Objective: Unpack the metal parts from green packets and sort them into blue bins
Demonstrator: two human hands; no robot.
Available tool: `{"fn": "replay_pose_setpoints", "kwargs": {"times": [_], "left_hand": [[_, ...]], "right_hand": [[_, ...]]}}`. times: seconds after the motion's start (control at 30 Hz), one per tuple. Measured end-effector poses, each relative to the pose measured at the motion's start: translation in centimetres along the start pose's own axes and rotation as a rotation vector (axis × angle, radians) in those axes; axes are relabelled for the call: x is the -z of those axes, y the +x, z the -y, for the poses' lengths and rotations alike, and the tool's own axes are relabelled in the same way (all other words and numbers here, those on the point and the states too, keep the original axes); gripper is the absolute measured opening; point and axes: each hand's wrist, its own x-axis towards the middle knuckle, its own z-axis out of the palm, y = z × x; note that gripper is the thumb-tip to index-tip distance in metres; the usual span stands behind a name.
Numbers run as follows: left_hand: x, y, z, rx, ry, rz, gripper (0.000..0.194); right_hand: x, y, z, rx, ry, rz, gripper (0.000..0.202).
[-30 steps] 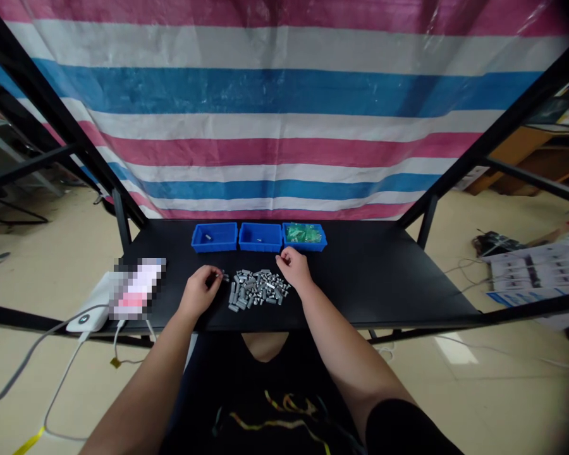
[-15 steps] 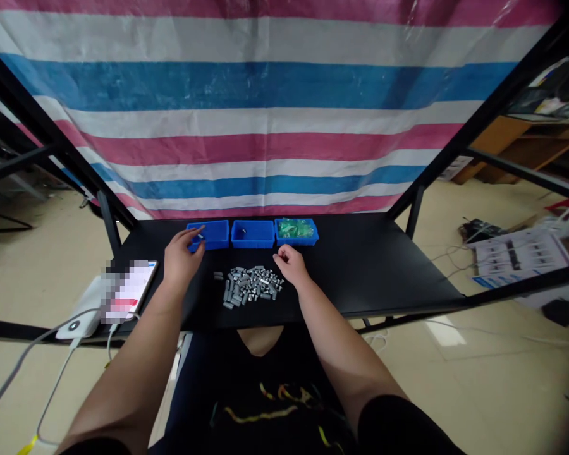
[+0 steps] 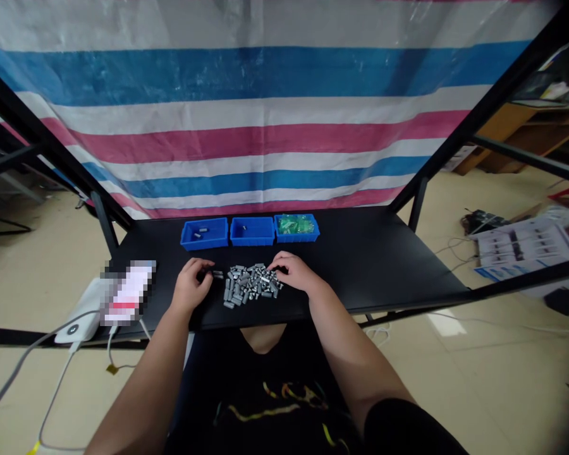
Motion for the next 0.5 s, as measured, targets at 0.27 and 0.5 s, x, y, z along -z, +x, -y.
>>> {"fn": "replay_pose_setpoints", "kwargs": {"times": [0.27, 0.5], "left_hand": [[-0.2, 0.3, -0.2, -0.161, 0.106, 0.133, 0.036], [-0.5, 0.7, 0.2, -0.167, 0.162, 0.155, 0.021]], "right_hand": [[1.3, 1.6, -0.8, -0.021, -0.139, 0.026, 0.035], [2.6, 2.6, -0.1, -0.070, -0.284, 0.054, 0.029]]}}
